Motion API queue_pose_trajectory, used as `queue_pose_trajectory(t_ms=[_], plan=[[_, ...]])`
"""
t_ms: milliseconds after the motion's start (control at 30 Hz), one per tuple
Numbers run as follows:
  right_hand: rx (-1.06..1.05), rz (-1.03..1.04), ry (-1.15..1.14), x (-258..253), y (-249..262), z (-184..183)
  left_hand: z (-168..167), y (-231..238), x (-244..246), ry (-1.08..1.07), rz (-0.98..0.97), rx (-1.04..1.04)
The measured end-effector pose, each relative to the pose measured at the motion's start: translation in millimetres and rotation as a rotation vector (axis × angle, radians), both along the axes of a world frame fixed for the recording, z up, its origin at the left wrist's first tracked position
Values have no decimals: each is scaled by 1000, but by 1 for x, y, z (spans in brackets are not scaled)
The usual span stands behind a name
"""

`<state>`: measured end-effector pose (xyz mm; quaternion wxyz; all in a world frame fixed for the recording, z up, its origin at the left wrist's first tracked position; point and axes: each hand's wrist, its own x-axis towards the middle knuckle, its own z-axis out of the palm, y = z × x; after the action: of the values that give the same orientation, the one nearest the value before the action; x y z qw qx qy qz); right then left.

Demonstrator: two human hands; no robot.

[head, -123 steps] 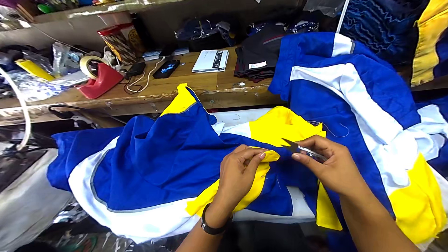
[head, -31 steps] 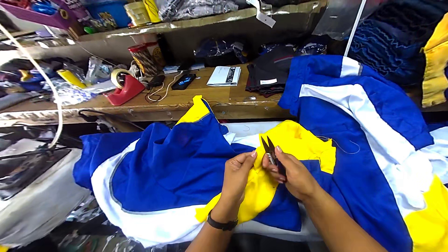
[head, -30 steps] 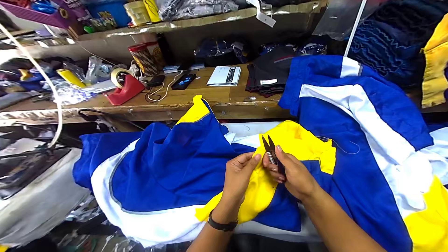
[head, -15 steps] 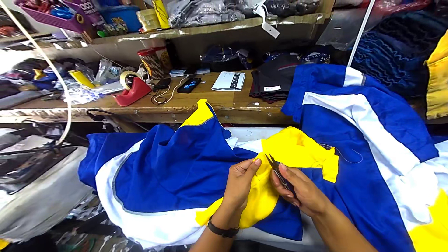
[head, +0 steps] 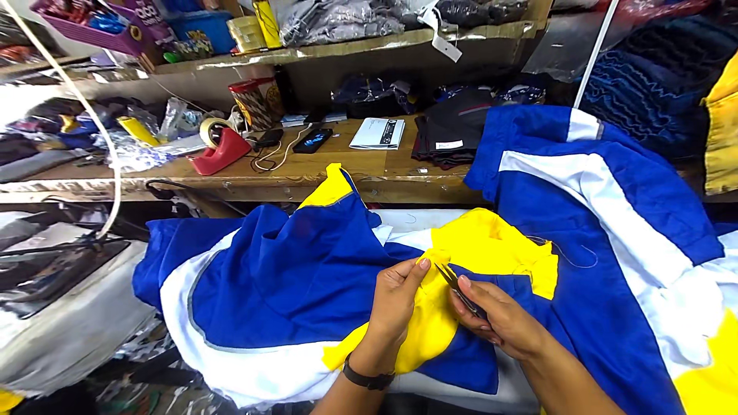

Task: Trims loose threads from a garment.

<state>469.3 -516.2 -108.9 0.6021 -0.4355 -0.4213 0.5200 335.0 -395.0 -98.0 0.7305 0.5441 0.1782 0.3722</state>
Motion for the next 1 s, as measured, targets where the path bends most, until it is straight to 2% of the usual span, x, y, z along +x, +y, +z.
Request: queue_pose_trajectory(t_ms=[267,433,600,667,800,1000], plan=[[1,-6,-1,0,1,0,1,-1,0,-3,24,41],[-10,-36,-12,-2,2,3,-5,-4,1,-27,86,232],[-56,119,265,-1,2,4,-12,-7,3,-71,175,417],[-22,82,194,-2,3,4,-8,-8,2,-88,151,363],[64,-123,-139,-7,6,4,2,-10,0,-76,92,133],[75,-99,-155,-5,4,3,2,-12,1,-91,91,106]])
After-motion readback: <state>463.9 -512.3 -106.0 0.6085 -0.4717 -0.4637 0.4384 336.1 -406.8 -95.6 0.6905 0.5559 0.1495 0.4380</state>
